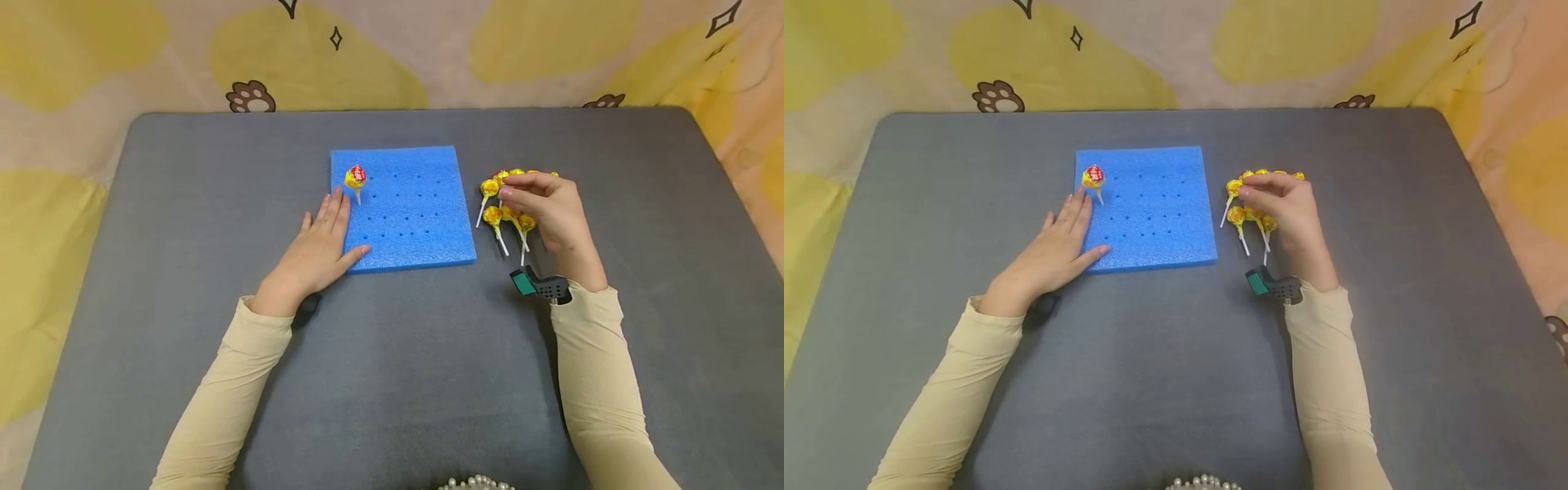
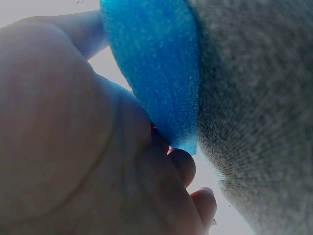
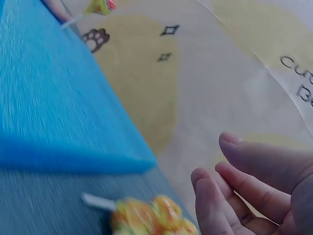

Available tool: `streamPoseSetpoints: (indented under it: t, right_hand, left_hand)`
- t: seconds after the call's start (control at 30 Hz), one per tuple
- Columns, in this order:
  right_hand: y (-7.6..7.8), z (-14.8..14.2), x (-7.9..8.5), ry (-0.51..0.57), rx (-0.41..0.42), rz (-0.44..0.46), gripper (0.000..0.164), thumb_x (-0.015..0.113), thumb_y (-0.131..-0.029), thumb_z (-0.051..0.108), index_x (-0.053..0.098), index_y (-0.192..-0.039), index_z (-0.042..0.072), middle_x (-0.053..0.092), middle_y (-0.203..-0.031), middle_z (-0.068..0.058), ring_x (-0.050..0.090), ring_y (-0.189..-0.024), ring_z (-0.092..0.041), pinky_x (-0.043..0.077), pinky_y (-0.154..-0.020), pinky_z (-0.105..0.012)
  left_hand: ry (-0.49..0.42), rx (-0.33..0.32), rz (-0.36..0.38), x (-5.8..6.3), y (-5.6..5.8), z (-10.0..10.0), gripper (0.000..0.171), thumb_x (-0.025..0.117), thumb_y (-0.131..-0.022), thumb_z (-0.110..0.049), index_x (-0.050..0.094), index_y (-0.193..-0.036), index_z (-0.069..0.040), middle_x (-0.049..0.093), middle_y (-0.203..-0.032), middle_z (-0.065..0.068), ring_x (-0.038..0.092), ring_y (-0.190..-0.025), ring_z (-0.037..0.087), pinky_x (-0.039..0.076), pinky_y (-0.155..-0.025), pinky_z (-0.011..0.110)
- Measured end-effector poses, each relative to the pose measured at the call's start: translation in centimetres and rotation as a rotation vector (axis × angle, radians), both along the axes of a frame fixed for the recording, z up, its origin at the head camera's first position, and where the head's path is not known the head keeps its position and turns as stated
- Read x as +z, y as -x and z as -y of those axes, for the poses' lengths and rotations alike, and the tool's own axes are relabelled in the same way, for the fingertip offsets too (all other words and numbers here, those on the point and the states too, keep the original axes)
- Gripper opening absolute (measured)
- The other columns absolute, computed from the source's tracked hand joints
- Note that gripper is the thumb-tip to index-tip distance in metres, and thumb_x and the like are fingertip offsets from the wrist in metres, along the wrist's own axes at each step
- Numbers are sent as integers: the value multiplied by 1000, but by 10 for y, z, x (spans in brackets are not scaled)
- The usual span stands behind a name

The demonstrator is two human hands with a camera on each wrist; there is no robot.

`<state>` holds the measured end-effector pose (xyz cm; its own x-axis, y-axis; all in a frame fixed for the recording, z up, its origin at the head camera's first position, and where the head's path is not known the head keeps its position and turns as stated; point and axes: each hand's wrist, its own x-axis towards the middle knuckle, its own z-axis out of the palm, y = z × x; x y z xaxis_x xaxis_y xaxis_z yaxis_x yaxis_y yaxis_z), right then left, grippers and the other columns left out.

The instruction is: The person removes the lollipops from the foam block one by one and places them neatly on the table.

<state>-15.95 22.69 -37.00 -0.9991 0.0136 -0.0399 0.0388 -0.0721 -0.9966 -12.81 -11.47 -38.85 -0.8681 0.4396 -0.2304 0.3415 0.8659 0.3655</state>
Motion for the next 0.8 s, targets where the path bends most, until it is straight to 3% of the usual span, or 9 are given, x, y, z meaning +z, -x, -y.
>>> streamPoseSetpoints:
  t: [0.33,0.8]
  right_hand:
    - [16,45,0,-69,103,-13,18,71,-81,-1,69,-98,-6,68,-84,-5,66,-76,-14,54,-71,-22]
    - [26,95,-1,-38,211,-10,26,71,-80,-4,65,-103,-14,70,-84,-5,66,-78,-15,53,-76,-27]
  left_hand:
    - [-4,5,4,1,1,0,84,39,-98,-49,-6,-149,-1,-18,-155,11,-13,-142,26,0,-111,53]
    - [-3,9,-3,-2,2,0,83,40,-98,-49,-6,-149,-2,-18,-155,11,-13,-142,26,1,-111,53]
